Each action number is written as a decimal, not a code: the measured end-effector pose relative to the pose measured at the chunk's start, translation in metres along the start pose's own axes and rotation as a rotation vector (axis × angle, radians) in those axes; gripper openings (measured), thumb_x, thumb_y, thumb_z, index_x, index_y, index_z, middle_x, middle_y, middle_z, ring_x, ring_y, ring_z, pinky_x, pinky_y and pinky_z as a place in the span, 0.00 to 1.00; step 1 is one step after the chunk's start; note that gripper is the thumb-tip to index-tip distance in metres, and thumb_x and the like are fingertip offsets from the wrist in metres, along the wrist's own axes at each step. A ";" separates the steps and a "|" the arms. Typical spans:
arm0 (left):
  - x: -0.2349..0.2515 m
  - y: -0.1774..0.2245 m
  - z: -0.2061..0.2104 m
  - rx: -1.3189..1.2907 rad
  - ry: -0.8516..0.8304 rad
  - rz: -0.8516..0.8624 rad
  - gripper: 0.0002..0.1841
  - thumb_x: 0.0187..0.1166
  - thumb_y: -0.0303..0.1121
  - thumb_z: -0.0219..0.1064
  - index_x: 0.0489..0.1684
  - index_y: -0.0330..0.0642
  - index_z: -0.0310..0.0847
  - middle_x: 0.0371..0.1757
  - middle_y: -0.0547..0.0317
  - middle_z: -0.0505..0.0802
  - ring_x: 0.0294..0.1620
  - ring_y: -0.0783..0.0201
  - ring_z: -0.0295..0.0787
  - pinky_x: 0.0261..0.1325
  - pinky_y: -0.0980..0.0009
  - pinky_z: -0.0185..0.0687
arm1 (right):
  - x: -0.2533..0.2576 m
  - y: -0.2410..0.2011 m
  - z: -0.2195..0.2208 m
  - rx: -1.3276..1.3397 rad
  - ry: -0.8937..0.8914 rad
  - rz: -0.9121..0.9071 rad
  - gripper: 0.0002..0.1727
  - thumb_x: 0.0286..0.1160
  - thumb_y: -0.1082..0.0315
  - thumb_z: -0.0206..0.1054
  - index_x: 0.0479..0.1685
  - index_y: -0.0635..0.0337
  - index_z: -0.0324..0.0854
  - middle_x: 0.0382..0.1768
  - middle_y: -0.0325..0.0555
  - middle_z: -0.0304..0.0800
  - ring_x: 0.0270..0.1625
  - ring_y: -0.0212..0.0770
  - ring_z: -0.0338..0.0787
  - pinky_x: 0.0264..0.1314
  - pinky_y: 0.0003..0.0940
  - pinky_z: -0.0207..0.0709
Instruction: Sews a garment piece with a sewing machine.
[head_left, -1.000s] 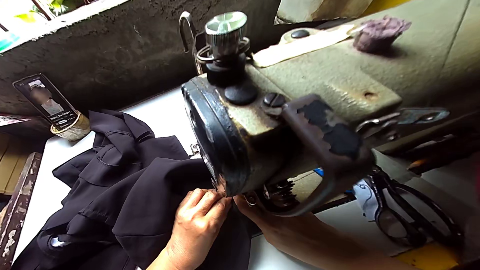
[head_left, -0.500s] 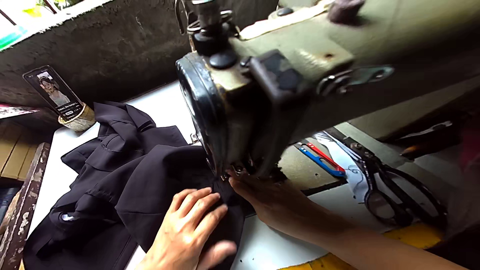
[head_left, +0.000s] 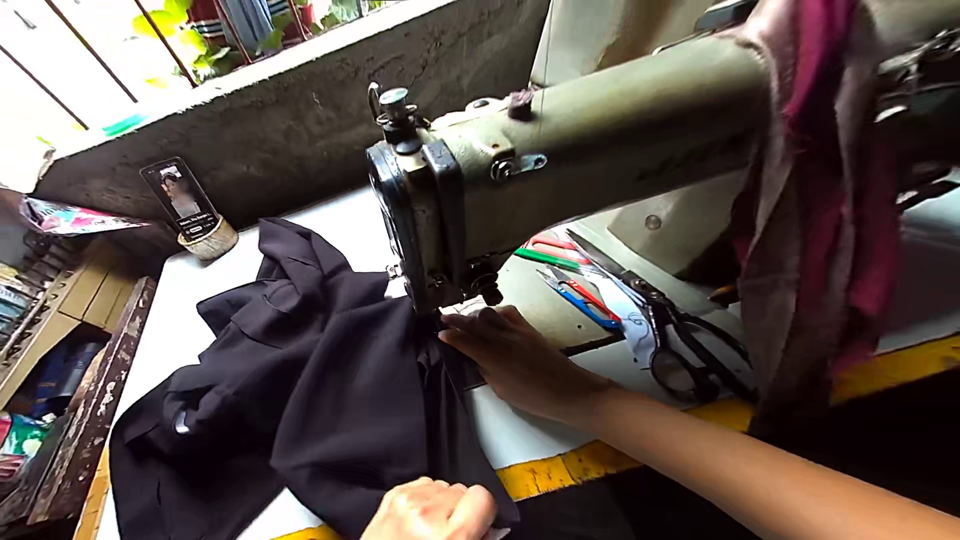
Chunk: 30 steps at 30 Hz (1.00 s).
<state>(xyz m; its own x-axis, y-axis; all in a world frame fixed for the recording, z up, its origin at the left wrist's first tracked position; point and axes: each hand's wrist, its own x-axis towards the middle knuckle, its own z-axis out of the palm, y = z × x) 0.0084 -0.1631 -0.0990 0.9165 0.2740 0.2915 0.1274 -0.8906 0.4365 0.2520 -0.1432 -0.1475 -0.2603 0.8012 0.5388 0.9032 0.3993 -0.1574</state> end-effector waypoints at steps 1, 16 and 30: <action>0.001 0.003 0.001 -0.055 -0.051 -0.053 0.10 0.85 0.29 0.61 0.35 0.34 0.83 0.21 0.50 0.87 0.24 0.56 0.88 0.31 0.64 0.83 | -0.006 -0.006 -0.005 0.024 0.004 -0.008 0.24 0.64 0.76 0.69 0.65 0.57 0.86 0.68 0.52 0.88 0.60 0.55 0.89 0.59 0.55 0.79; 0.051 -0.103 -0.048 0.654 -0.092 -0.402 0.12 0.78 0.40 0.72 0.31 0.40 0.91 0.40 0.46 0.91 0.42 0.44 0.90 0.43 0.45 0.81 | -0.056 -0.036 -0.001 0.098 0.123 -0.215 0.12 0.85 0.71 0.54 0.45 0.49 0.85 0.63 0.43 0.91 0.69 0.47 0.85 0.72 0.44 0.76; 0.037 -0.086 0.031 0.492 0.451 -0.158 0.12 0.73 0.42 0.70 0.42 0.47 0.96 0.47 0.50 0.94 0.46 0.51 0.92 0.46 0.61 0.89 | -0.047 -0.040 -0.010 0.269 0.133 -0.280 0.13 0.84 0.70 0.56 0.47 0.48 0.87 0.63 0.49 0.89 0.53 0.44 0.86 0.60 0.37 0.73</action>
<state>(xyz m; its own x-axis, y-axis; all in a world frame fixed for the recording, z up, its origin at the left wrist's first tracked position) 0.0437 -0.0880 -0.1522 0.6387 0.4434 0.6289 0.5019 -0.8595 0.0963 0.2313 -0.2010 -0.1584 -0.4210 0.5876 0.6910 0.6775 0.7102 -0.1912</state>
